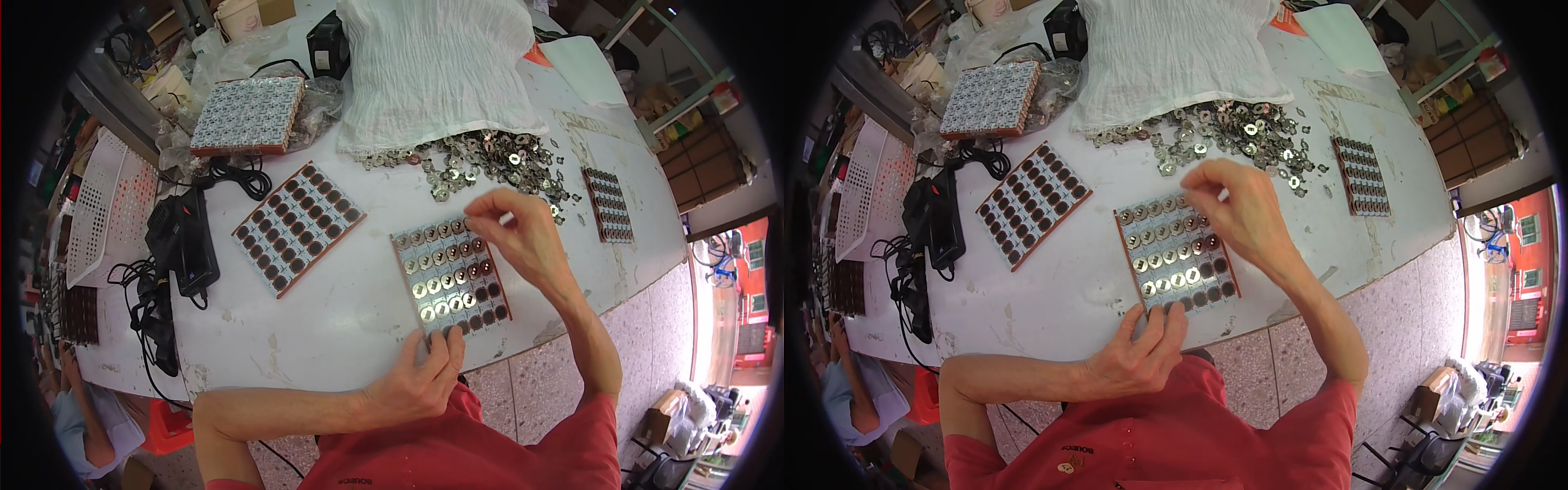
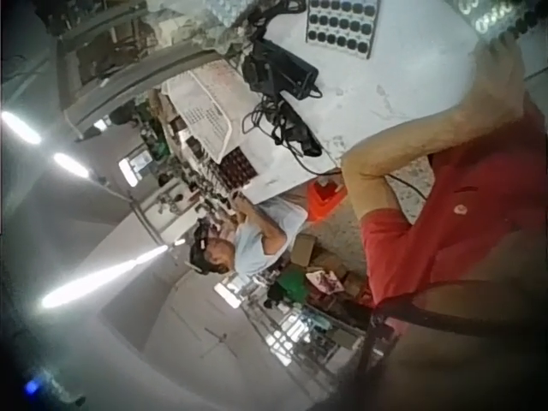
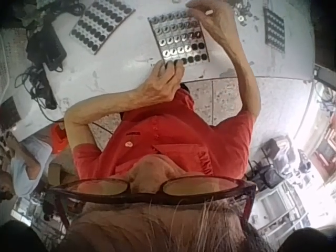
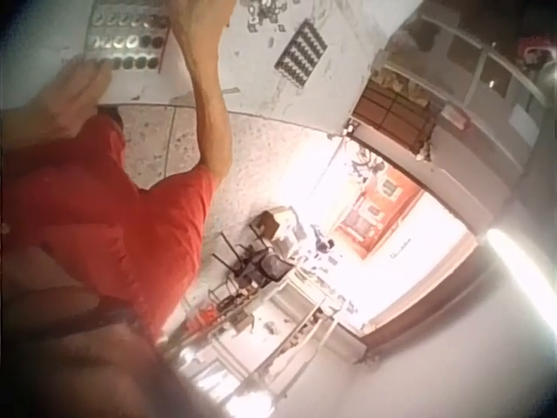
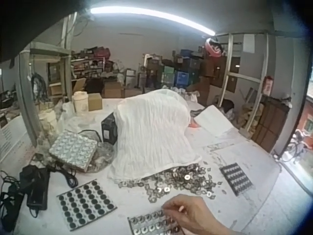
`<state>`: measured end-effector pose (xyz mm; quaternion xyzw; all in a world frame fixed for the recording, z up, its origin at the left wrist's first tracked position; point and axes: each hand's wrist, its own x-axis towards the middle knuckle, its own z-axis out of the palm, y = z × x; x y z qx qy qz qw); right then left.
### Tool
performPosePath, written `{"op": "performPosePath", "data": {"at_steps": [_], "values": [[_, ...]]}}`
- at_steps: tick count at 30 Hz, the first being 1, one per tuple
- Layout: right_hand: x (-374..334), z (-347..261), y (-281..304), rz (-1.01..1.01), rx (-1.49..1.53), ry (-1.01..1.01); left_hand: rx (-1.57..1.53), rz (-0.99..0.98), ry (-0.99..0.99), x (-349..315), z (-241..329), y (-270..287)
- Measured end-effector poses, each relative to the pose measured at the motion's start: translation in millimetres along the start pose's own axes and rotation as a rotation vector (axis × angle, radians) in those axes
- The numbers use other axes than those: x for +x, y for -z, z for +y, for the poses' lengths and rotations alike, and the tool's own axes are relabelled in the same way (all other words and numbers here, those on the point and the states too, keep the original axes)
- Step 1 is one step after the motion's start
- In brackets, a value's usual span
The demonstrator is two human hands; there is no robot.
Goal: The person places small metal circular components into a plastic sorting tray by hand.
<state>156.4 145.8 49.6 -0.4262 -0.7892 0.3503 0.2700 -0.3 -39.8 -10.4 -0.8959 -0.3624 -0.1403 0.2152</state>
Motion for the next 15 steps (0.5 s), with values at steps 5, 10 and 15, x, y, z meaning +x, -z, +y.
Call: {"op": "performPosePath", "data": {"at_steps": [5,10,15], "values": [[70,19,-17,-0.018,-0.143,0.065,-0.027,0.021,0.023,2,2,-1],[99,30,-34,-0.078,-0.352,0.076,-0.021,0.04,0.022,1,0,-1],[99,43,-36,0.011,-0.469,0.205,-0.029,0.053,0.024,1,0,-2]]}}
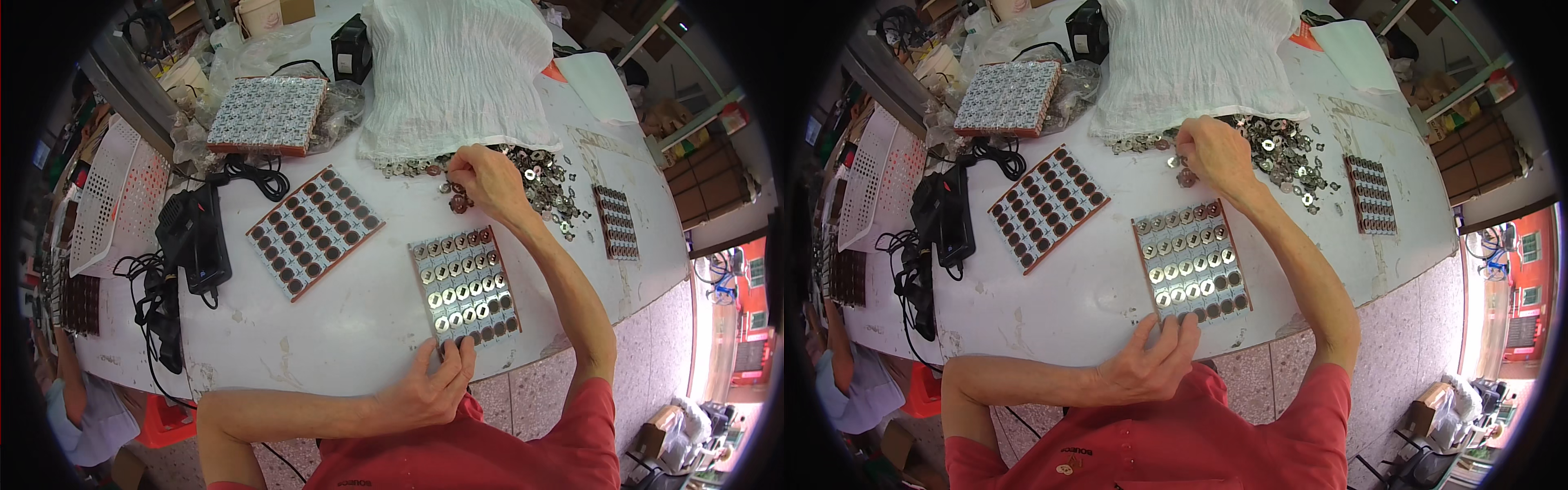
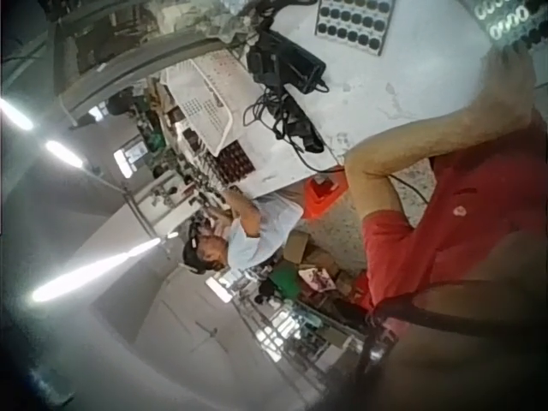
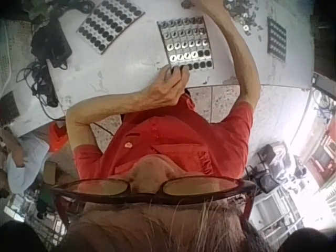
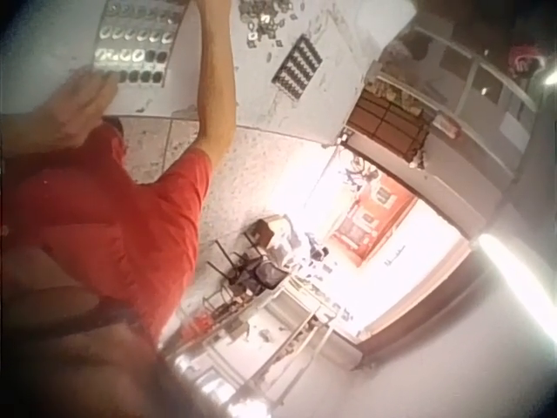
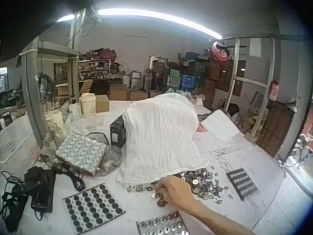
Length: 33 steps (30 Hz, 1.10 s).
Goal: The person places small metal circular components into a plastic sorting tray by hand.
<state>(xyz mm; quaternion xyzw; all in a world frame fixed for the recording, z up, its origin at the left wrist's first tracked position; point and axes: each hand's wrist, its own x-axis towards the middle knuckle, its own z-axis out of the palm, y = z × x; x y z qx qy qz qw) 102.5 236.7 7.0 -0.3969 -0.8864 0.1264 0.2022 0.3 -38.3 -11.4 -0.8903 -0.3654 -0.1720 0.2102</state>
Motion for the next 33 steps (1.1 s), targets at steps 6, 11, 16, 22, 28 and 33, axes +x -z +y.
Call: {"op": "performPosePath", "data": {"at_steps": [6,11,16,22,28,33], "values": [[-23,-9,24,-0.072,0.102,0.01,-0.006,-0.01,0.001,-1,0,-1],[-35,-13,19,-0.126,0.124,-0.041,-0.013,-0.031,0.006,0,2,-1],[-38,-13,20,-0.092,0.135,-0.017,-0.018,-0.04,0.008,0,3,1],[-44,-9,35,-0.123,0.41,-0.185,0.011,-0.034,-0.029,2,1,2],[-75,-25,65,-0.347,0.759,-0.258,-0.037,-0.069,-0.018,1,0,3],[-120,-26,77,-0.429,0.806,-0.349,-0.031,-0.061,-0.001,1,1,0]]}}
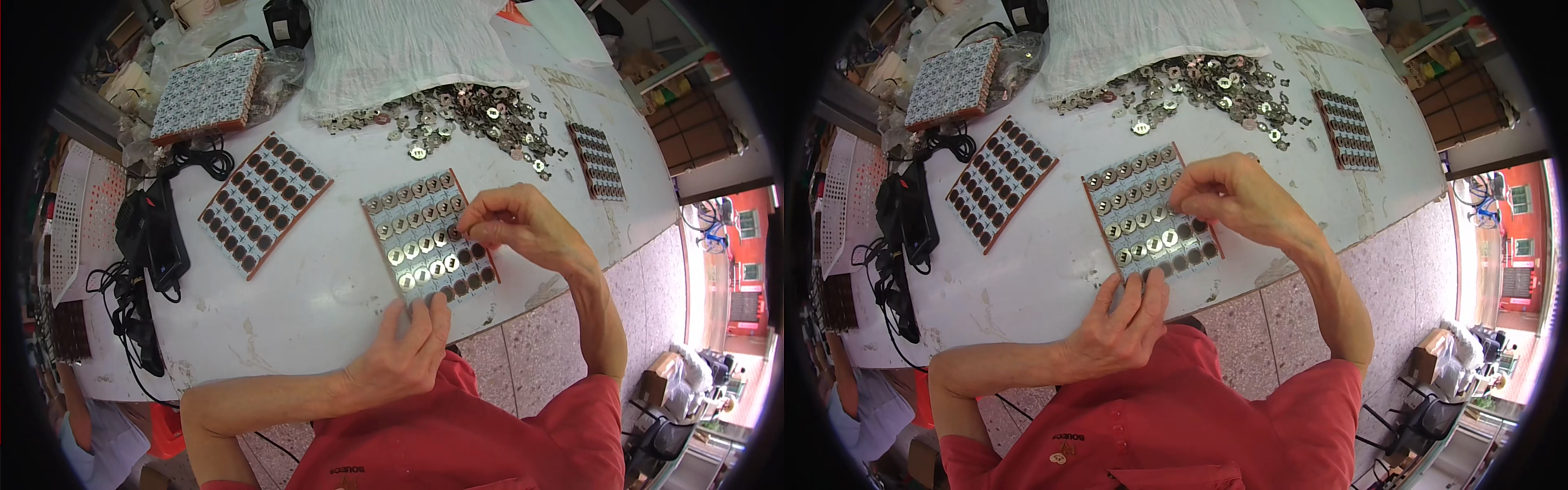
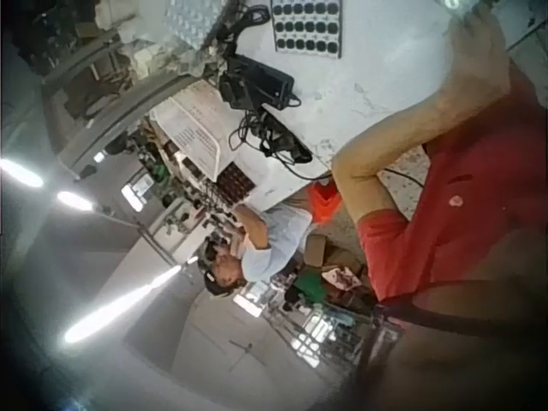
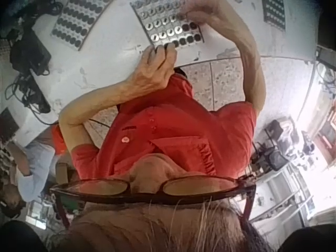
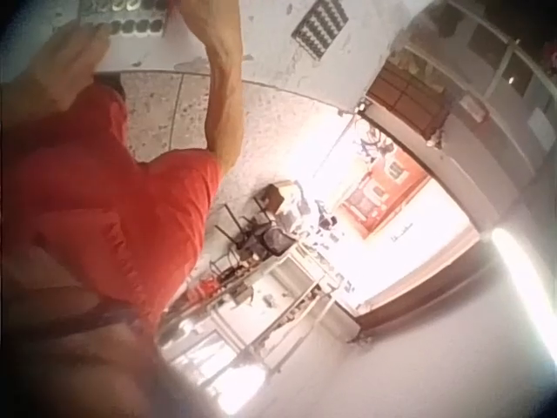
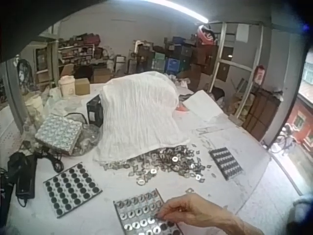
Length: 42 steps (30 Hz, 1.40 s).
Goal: The person places small metal circular components into a plastic sorting tray by hand.
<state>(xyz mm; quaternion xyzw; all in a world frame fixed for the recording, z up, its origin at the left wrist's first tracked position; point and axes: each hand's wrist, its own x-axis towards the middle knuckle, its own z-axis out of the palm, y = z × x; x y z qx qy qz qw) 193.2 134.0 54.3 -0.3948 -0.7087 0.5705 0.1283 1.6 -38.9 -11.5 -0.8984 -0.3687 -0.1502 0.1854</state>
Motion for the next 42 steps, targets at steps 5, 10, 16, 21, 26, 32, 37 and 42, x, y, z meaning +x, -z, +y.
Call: {"op": "performPosePath", "data": {"at_steps": [5,10,16,21,26,32,37,42], "values": [[-16,16,-3,-0.043,0.024,-0.091,-0.071,-0.037,0.029,2,0,2],[-14,18,-11,-0.008,-0.098,-0.044,-0.082,-0.048,0.058,3,0,4],[-12,5,-13,0.005,-0.289,-0.055,-0.075,-0.046,0.037,2,-2,4],[-14,10,-24,0.097,-0.408,0.035,-0.082,-0.047,0.049,2,-2,4],[-22,19,-33,0.196,-0.48,0.252,-0.103,-0.054,0.057,2,-1,4],[-31,19,-39,0.294,-0.262,0.113,-0.096,-0.063,0.05,2,-1,4],[-31,28,-48,0.42,-0.234,0.24,-0.085,-0.063,0.051,2,0,4],[-29,26,-49,0.438,-0.266,0.253,-0.078,-0.069,0.049,2,0,4]]}}
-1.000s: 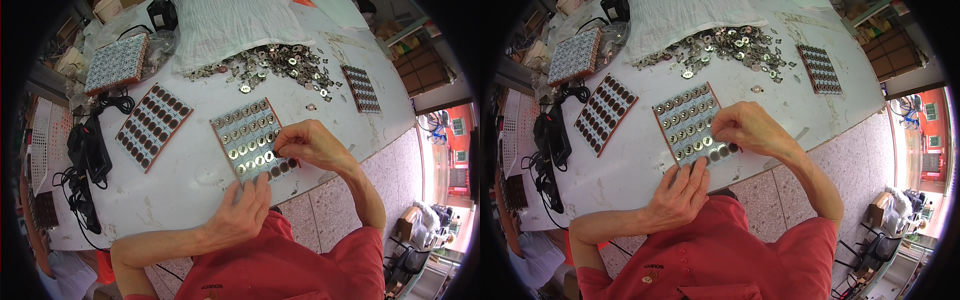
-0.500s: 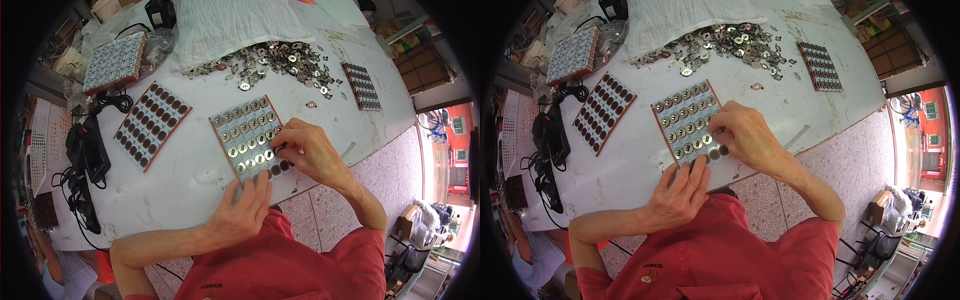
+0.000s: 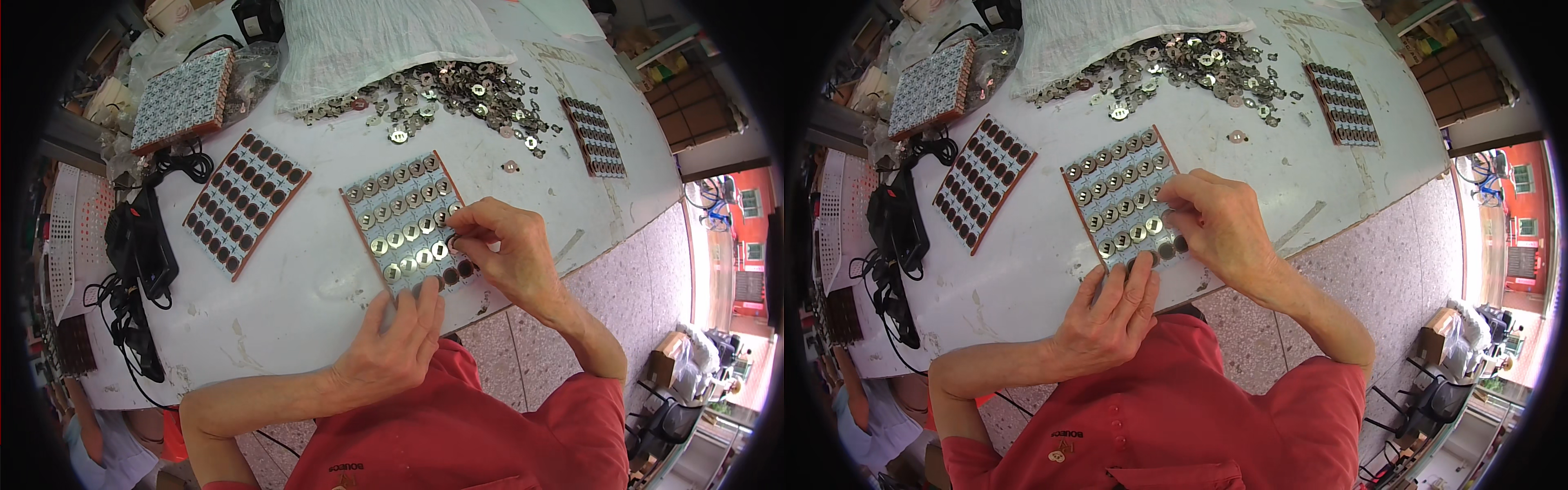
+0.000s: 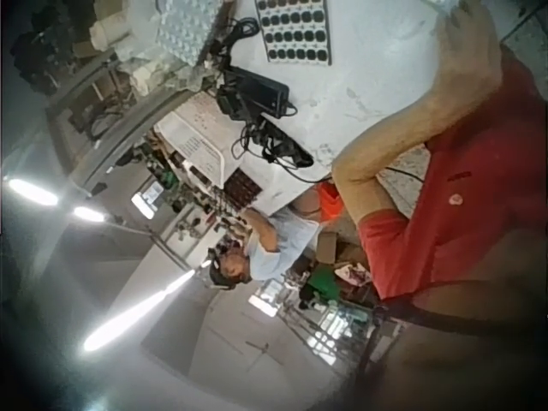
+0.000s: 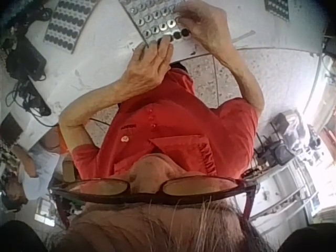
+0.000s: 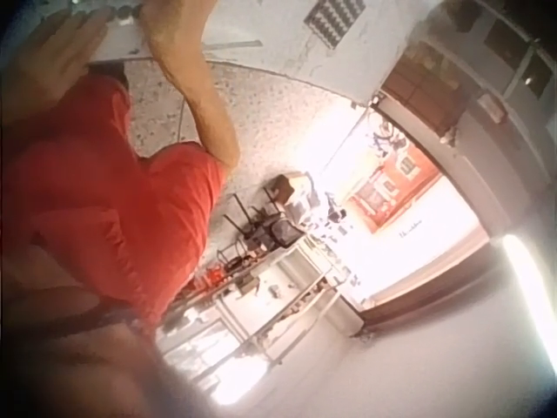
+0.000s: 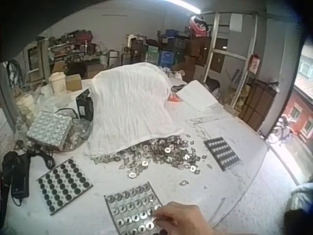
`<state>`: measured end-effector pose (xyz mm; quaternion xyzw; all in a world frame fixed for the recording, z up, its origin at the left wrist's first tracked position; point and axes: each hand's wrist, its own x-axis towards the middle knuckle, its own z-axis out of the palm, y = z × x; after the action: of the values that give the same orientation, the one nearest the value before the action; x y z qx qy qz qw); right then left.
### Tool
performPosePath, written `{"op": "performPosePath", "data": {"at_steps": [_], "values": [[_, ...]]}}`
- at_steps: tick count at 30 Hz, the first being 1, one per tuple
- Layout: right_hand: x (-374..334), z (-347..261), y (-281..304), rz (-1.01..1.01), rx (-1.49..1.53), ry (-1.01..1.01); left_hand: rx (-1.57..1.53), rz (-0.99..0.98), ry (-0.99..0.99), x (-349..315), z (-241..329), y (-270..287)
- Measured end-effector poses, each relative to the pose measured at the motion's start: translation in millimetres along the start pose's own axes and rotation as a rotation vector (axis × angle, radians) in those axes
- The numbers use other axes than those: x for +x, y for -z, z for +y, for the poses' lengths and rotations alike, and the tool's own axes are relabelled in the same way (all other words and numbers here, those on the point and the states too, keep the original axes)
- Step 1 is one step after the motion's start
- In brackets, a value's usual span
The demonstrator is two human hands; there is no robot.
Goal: The person places small metal circular components into a plastic sorting tray by hand.
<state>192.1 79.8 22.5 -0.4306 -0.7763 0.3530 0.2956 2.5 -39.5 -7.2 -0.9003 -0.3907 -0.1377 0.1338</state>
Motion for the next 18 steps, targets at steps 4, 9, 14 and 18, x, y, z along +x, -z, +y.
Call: {"op": "performPosePath", "data": {"at_steps": [4,9,14,18], "values": [[-2.1,-0.1,0.5,-0.019,-0.081,0.019,0.021,0.003,-0.008,0.4,0.1,-0.6],[-0.5,-5.3,0.1,-0.034,-0.145,0.077,0.049,0.002,-0.015,-0.7,2.0,-1.4],[-0.1,-6.9,0.6,-0.058,-0.2,0.111,0.046,-0.012,-0.014,0.0,3.1,0.3],[-5.5,-6.7,-0.4,-0.035,-0.225,0.132,0.065,-0.017,-0.029,1.2,2.1,0.5]]}}
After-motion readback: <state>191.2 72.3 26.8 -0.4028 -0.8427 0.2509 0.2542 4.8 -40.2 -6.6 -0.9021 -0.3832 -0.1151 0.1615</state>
